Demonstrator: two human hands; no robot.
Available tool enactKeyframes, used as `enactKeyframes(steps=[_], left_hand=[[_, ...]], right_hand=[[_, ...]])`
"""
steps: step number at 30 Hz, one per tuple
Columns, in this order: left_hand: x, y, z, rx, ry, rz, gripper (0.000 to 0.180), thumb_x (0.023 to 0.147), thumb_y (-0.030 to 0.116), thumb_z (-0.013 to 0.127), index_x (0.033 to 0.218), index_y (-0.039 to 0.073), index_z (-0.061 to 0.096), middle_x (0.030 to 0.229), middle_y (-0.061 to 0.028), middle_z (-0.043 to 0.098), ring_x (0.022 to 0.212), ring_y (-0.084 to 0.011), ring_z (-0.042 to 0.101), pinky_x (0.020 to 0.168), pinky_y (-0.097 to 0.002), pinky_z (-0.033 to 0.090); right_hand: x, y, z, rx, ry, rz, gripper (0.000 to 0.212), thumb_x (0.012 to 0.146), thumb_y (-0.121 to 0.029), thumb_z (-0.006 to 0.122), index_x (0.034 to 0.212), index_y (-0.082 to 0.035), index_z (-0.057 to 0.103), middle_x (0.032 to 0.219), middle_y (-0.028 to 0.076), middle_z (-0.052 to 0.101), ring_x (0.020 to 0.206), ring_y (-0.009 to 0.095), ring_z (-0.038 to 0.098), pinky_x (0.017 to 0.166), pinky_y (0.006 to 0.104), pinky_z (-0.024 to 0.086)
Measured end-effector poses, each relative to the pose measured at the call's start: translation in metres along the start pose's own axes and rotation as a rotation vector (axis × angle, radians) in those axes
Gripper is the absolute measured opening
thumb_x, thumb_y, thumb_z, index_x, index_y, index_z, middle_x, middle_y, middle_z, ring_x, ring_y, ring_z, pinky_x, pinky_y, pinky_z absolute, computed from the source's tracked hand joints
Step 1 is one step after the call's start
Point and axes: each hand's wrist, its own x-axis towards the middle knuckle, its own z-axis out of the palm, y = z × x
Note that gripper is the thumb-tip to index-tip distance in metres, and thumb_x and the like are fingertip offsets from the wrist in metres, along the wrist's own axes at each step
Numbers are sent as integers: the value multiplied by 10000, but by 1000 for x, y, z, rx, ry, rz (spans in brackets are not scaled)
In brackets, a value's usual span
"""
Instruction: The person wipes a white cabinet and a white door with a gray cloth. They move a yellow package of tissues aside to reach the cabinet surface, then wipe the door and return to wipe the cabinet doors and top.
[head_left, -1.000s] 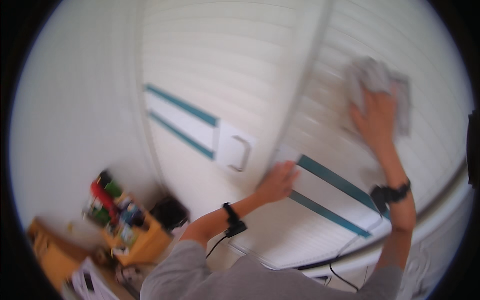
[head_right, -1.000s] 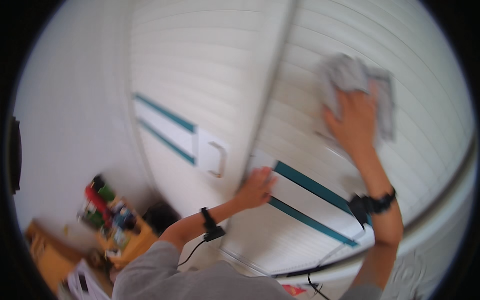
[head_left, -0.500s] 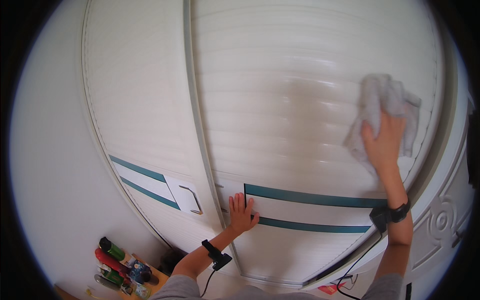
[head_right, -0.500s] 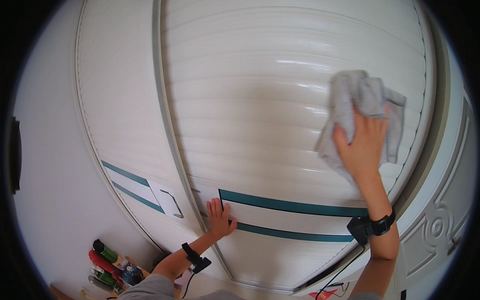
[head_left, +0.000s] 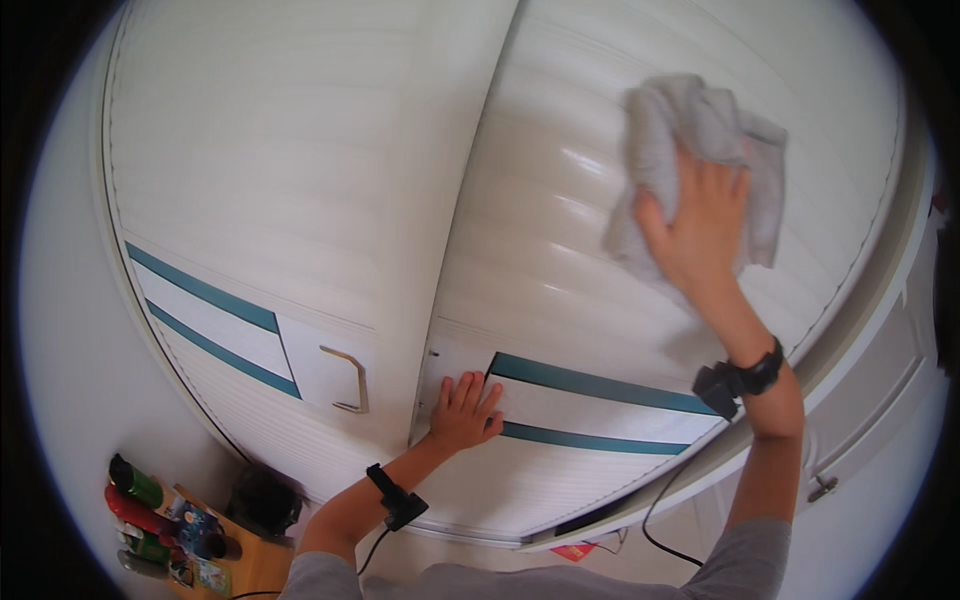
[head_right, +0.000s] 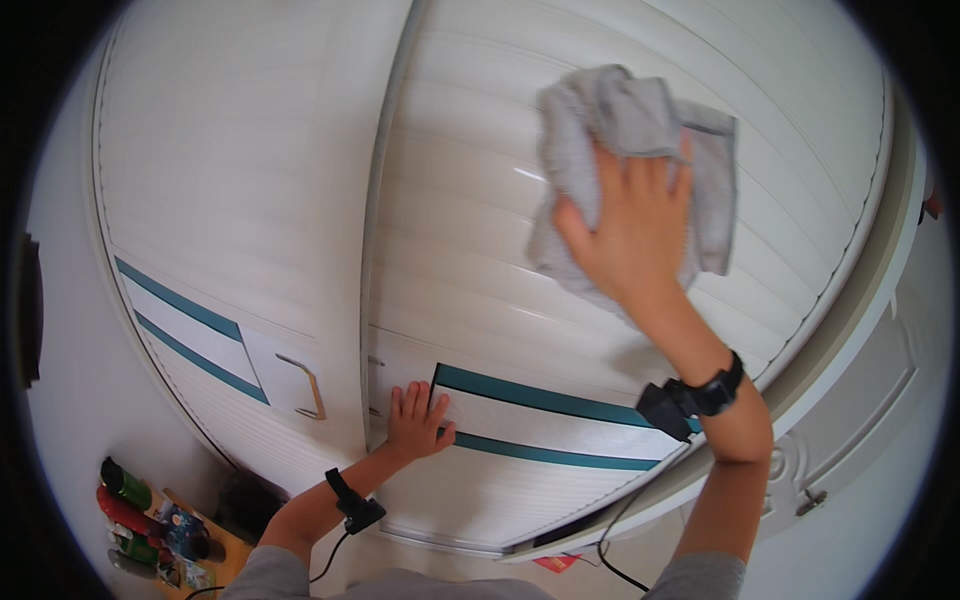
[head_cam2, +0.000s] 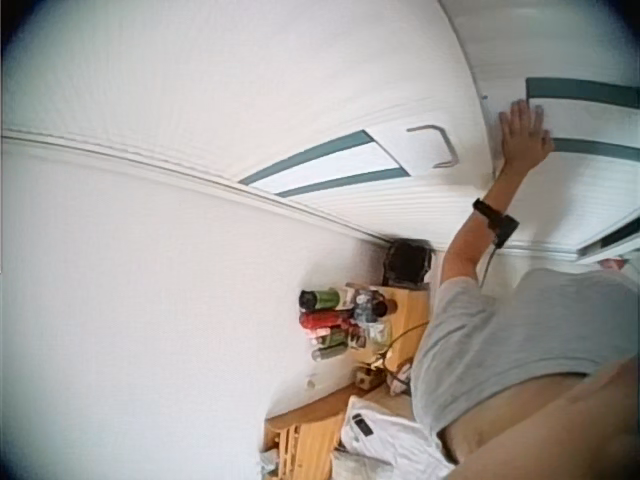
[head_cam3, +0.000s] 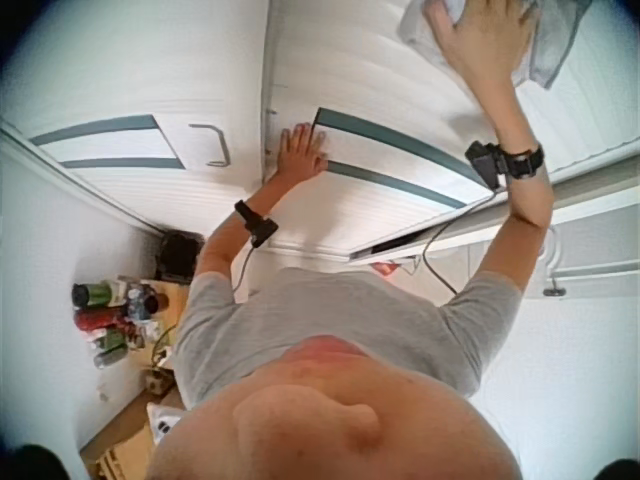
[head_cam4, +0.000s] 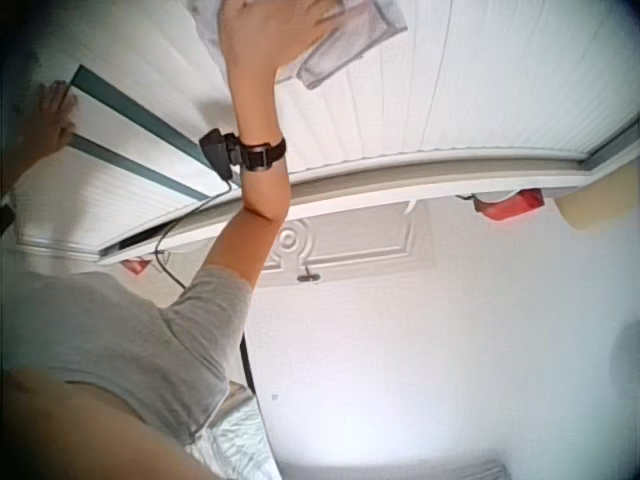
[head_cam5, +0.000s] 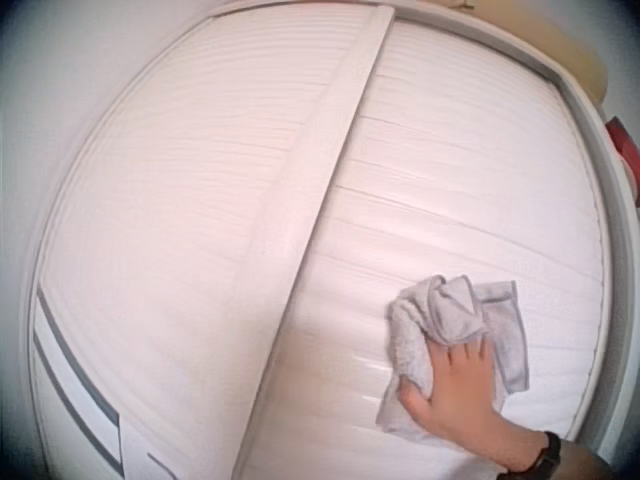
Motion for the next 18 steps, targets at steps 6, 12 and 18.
enactKeyframes(steps=[6, 12, 18], left_hand=[[13, -8, -6, -4, -3, 47, 552, 784, 367, 516, 1277, 124, 471, 1319, -191, 424, 1259, -328, 350, 1036, -512, 235], [-1, 2, 0, -26, -12, -16, 559, 761, 364, 555, 1256, 113, 481, 1325, -211, 401, 1235, -351, 364, 1005, -544, 253], [-6, 31, -14, 33, -68, -41, 574, 752, 356, 563, 1242, 72, 469, 1307, -276, 382, 1221, -432, 341, 990, -601, 239]], right_hand=[[10, -65, 6, 300, -59, -205, 439, 696, -366, 612, 1006, -55, 622, 898, 134, 564, 894, 306, 531, 955, 494, 320], [-12, -21, 0, 313, -206, -132, 450, 696, -385, 619, 1023, -77, 612, 932, 100, 586, 996, 311, 536, 995, 413, 354], [-109, 102, -8, 133, -91, -5, 584, 673, -320, 594, 1181, -35, 547, 1292, 177, 461, 1161, 369, 437, 1066, 524, 191]])
